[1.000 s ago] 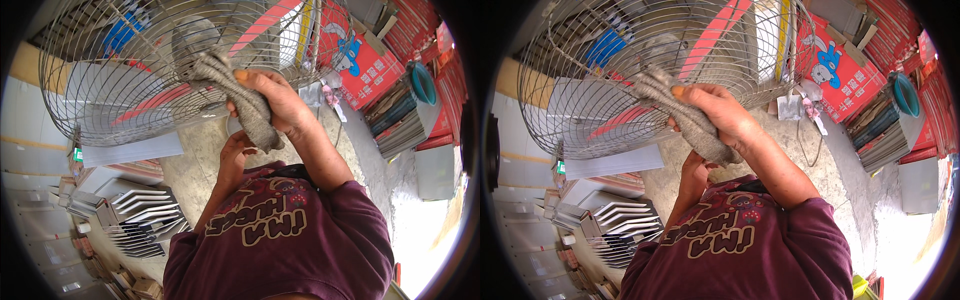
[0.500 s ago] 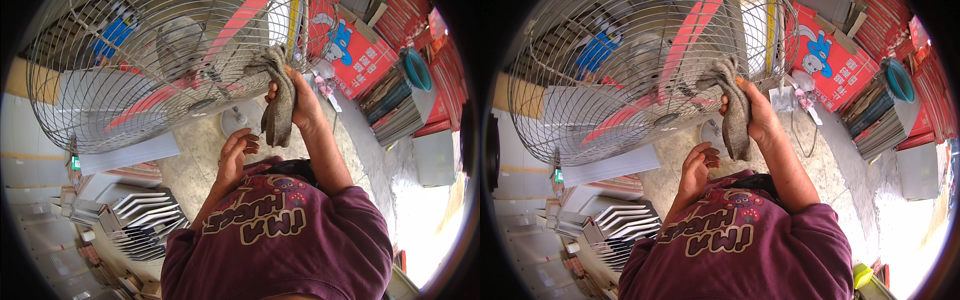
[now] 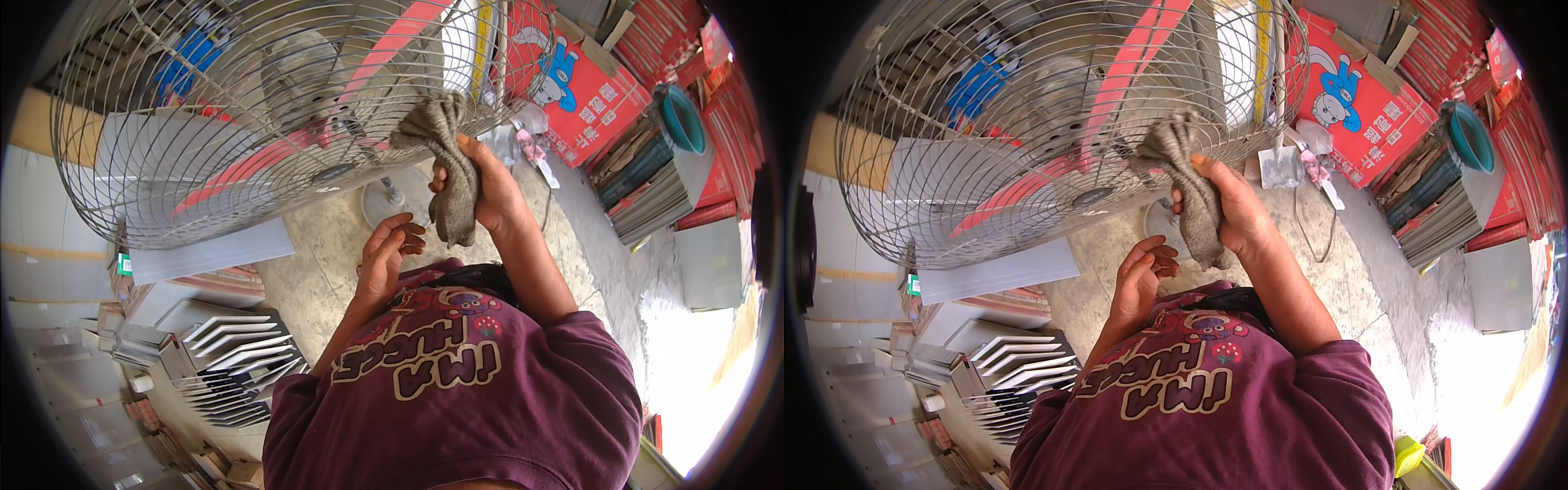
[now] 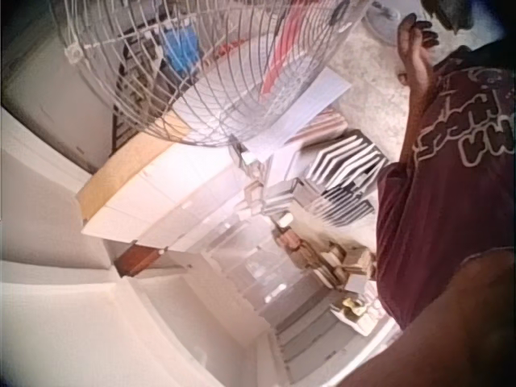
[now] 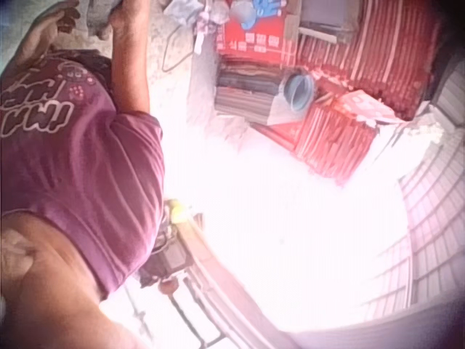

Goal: The person cleans the metal cage of an industrial fan with a cloth.

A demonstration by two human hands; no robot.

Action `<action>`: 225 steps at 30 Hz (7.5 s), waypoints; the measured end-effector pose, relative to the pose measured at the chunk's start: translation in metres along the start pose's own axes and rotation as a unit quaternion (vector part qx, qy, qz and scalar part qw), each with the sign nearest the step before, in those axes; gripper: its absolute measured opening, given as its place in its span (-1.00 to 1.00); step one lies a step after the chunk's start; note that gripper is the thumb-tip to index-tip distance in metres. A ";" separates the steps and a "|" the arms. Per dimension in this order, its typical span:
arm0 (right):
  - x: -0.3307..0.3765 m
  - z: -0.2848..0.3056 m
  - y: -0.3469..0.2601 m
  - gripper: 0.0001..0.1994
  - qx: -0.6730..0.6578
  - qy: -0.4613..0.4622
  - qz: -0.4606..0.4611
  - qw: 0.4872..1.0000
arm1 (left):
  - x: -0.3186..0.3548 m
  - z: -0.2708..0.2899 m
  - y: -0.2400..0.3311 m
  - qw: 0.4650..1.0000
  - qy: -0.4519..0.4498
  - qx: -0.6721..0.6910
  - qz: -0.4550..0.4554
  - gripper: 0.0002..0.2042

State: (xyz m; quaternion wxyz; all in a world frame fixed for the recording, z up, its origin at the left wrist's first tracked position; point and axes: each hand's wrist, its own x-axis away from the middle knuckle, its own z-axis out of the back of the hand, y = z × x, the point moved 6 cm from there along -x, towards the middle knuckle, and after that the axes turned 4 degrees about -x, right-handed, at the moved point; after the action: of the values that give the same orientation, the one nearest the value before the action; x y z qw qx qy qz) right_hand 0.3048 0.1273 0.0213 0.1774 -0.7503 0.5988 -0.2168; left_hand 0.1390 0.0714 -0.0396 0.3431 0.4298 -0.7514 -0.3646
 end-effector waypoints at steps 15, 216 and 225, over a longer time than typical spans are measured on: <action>-0.017 -0.122 -0.016 -0.61 0.082 -0.146 -0.018 0.986 | 0.002 0.019 -0.013 1.000 0.017 0.017 0.007 -0.62; 0.047 -0.129 -0.166 -0.61 0.607 0.063 0.587 0.532 | 0.011 -0.026 -0.004 0.977 -0.084 -0.176 0.083 -0.67; 0.043 -0.010 -0.162 -0.63 0.582 0.237 0.515 0.584 | 0.009 -0.024 -0.007 0.975 -0.115 -0.181 0.060 -0.67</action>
State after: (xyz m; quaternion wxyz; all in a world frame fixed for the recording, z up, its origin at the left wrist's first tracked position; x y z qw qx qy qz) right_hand 0.4408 0.1209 0.1198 0.5098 0.0250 0.6517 -0.5611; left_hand 0.1577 0.0547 -0.0315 0.3476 0.2694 -0.7321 -0.5203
